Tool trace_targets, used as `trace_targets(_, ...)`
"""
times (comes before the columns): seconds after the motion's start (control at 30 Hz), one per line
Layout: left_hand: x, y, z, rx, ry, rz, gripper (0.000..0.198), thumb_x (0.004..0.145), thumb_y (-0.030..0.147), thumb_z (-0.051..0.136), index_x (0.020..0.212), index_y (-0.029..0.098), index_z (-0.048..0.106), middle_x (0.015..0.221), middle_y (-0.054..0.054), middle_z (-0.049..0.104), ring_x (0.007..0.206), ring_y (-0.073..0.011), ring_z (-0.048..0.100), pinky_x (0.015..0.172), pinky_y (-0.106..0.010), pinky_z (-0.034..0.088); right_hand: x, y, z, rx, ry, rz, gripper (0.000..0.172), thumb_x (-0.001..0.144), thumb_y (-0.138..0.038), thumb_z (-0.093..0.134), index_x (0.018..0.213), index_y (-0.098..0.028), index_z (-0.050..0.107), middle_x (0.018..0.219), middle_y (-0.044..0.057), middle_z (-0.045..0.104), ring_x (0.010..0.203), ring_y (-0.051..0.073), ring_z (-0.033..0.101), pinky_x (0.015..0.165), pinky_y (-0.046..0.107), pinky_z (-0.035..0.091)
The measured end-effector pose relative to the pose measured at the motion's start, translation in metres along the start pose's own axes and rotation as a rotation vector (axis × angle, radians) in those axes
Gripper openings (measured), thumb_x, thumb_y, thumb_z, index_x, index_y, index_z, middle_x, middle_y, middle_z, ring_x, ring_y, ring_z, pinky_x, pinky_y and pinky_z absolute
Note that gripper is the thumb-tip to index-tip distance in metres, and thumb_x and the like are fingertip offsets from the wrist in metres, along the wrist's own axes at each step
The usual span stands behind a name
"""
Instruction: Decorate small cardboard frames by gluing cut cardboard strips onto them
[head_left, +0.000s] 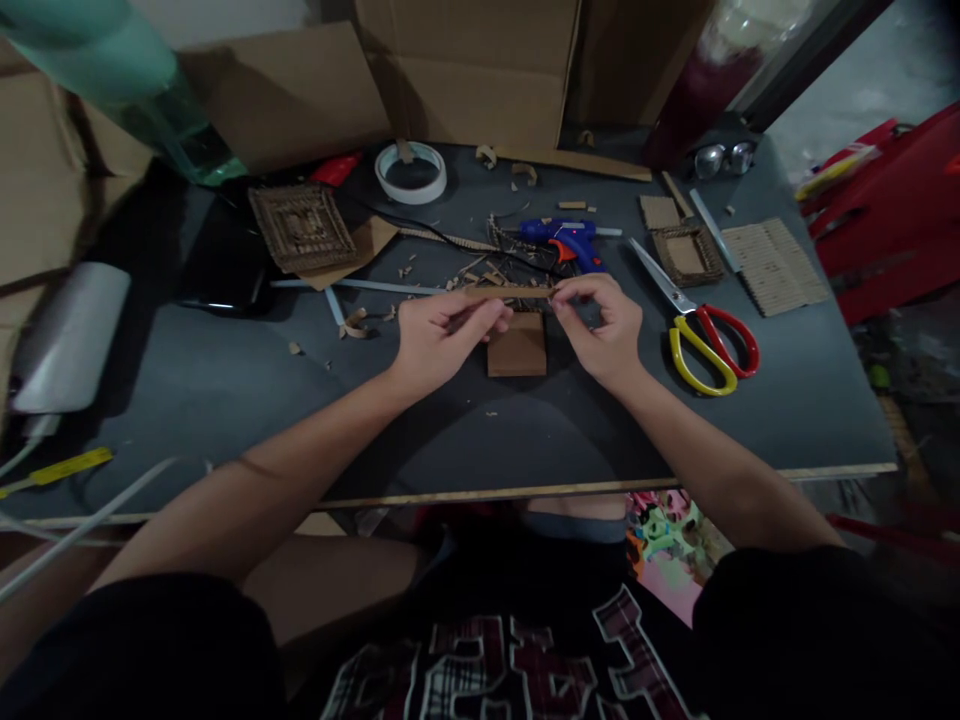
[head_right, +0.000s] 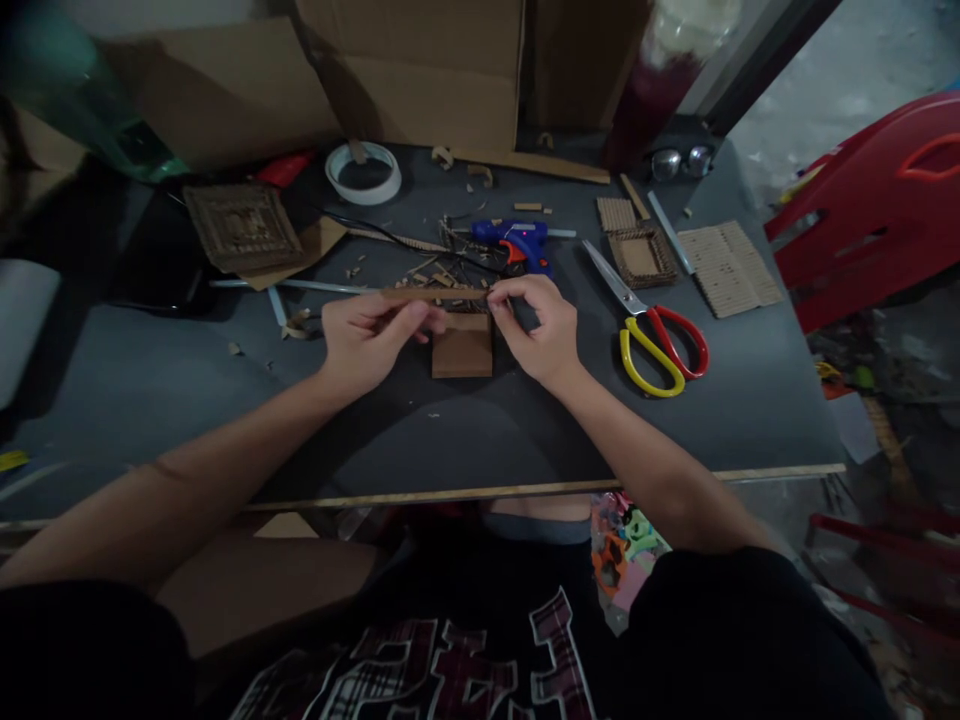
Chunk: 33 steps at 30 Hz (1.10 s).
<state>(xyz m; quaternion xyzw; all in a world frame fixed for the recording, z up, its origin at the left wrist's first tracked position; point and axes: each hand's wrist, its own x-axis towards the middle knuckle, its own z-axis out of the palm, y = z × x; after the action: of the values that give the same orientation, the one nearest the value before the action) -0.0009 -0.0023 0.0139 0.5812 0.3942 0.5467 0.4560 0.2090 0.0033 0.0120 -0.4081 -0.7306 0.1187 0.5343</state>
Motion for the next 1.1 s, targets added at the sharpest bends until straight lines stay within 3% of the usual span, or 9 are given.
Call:
trace_targets(0.1,-0.004,0.0,0.003,-0.02,-0.053,0.006,0.039,0.081,0.049,0.076,0.1,0.014,0.075,0.081,-0.006,0.078,0.061,-0.0116,0.072,0.055,-0.02,0.057,-0.001,-0.004,0.0,-0.056,-0.021,-0.052,0.008,0.09,-0.022,0.062,0.086,-0.022,0.068,0.086,0.003,0.076,0.087,0.018,0.069,0.083,0.037,0.055)
trace_targets(0.23,0.002,-0.001,0.0,-0.006,-0.113,-0.014,0.039,0.076,0.051,0.08,0.09,0.015,0.077,0.078,-0.005,0.077,0.062,-0.0113,0.07,0.061,-0.021,0.059,-0.004,-0.006,0.001,-0.118,-0.151,-0.18,0.013,0.092,-0.021,0.057,0.086,-0.024,0.069,0.085,0.001,0.076,0.084,0.018,0.069,0.082,0.037,0.054)
trace_targets(0.33,0.007,0.0,-0.004,-0.01,-0.145,0.008,0.04,0.081,0.053,0.076,0.096,0.016,0.078,0.068,-0.003,0.073,0.054,-0.0086,0.064,0.053,-0.019,0.054,-0.006,-0.006,0.004,-0.197,-0.238,-0.274,0.015,0.092,-0.017,0.056,0.089,-0.025,0.068,0.083,0.001,0.075,0.087,0.019,0.069,0.081,0.036,0.053)
trace_targets(0.5,0.008,-0.002,-0.009,0.077,-0.072,0.146,0.034,0.089,0.048,0.068,0.103,0.018,0.077,0.063,-0.001,0.069,0.045,-0.0055,0.055,0.045,-0.017,0.046,-0.009,-0.004,0.006,-0.382,-0.183,-0.295,0.017,0.091,-0.027,0.061,0.106,-0.026,0.068,0.125,0.009,0.07,0.117,0.028,0.063,0.1,0.05,0.05)
trace_targets(0.57,0.007,-0.004,-0.011,0.198,-0.044,0.29,0.029,0.095,0.041,0.062,0.109,0.02,0.076,0.073,-0.002,0.074,0.054,-0.0073,0.063,0.056,-0.019,0.053,-0.009,-0.005,0.005,-0.408,-0.166,-0.313,0.018,0.091,-0.03,0.06,0.107,-0.026,0.067,0.13,0.01,0.067,0.12,0.029,0.061,0.101,0.053,0.049)
trace_targets(0.67,0.006,-0.003,-0.013,0.386,-0.091,0.469,0.028,0.099,0.033,0.053,0.117,0.021,0.072,0.088,-0.003,0.078,0.071,-0.0107,0.071,0.076,-0.025,0.058,-0.004,-0.015,0.006,-0.312,-0.169,-0.306,0.013,0.093,-0.031,0.057,0.1,-0.025,0.067,0.111,0.008,0.074,0.105,0.025,0.067,0.093,0.048,0.052)
trace_targets(0.77,0.008,-0.001,-0.013,0.464,-0.202,0.544,0.04,0.099,0.038,0.051,0.133,0.02,0.062,0.113,-0.01,0.075,0.103,-0.0192,0.072,0.092,-0.033,0.058,0.004,-0.029,0.012,-0.166,-0.175,-0.266,0.013,0.093,-0.035,0.059,0.094,-0.024,0.065,0.09,0.004,0.075,0.088,0.021,0.069,0.083,0.04,0.054)
trace_targets(0.87,0.011,-0.003,-0.012,0.47,-0.322,0.525,0.061,0.094,0.049,0.053,0.149,0.024,0.044,0.142,-0.013,0.06,0.131,-0.0277,0.059,0.106,-0.044,0.052,0.009,-0.036,0.021,-0.104,-0.143,-0.25,0.016,0.092,-0.039,0.062,0.089,-0.023,0.065,0.085,0.003,0.074,0.082,0.019,0.067,0.081,0.038,0.054)
trace_targets(1.1,0.014,-0.019,-0.011,0.459,-0.341,0.491,0.08,0.095,0.045,0.051,0.16,0.033,0.005,0.166,-0.013,0.027,0.139,-0.0312,0.052,0.098,-0.047,0.055,0.006,-0.026,0.029,-0.073,-0.099,-0.172,0.018,0.092,-0.039,0.064,0.085,-0.022,0.068,0.078,0.002,0.074,0.075,0.017,0.066,0.075,0.035,0.053)
